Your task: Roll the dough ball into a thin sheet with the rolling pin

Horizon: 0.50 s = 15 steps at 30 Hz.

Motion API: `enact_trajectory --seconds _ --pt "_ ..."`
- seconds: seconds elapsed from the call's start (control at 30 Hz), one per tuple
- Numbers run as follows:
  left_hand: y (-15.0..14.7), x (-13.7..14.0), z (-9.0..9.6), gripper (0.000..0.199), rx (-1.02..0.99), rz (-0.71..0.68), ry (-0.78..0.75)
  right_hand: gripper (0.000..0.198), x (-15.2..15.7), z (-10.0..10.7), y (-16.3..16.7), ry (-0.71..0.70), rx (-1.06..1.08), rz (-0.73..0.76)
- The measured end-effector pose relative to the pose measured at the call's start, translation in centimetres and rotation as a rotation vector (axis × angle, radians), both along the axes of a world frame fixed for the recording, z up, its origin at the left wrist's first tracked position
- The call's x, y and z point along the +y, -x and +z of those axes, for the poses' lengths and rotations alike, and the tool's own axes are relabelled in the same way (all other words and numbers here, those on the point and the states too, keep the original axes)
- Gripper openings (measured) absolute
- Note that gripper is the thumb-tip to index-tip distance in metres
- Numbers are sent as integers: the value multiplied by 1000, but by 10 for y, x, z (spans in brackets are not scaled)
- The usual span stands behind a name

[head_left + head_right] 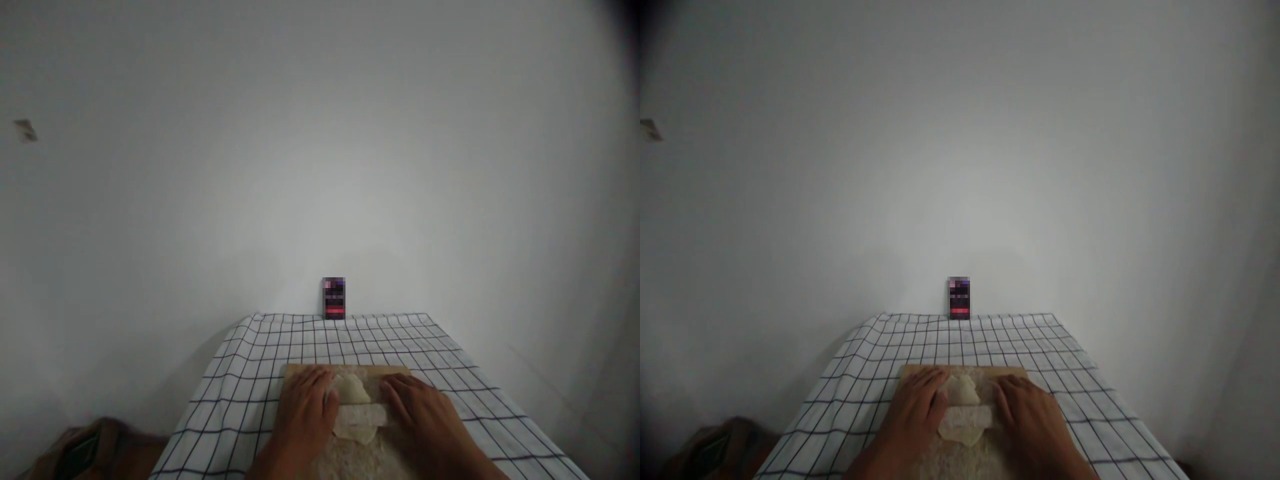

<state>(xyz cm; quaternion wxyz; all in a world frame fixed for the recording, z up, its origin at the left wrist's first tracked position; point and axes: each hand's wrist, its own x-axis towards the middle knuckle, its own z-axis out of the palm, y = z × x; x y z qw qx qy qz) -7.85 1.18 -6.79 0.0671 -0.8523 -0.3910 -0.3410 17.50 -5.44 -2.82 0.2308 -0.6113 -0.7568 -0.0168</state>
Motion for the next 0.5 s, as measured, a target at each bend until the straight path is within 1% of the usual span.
enact_trajectory --seconds 0.1,0.17,0.27,0.4,0.5 --pt "2 -7 -6 39 -21 15 -73 38 -9 -12 -1 -88 10 43" --pt "4 -13 -9 39 -19 14 -130 35 -17 -20 -2 -112 5 57" --pt "8 -23 -13 42 19 1 -174 38 -30 -34 -3 -123 -20 42" --pt "16 -38 -16 47 71 2 -212 45 -43 -60 -9 -154 -64 53" --pt "20 -44 -17 51 109 -15 -213 40 -45 -76 -15 -182 -48 62"
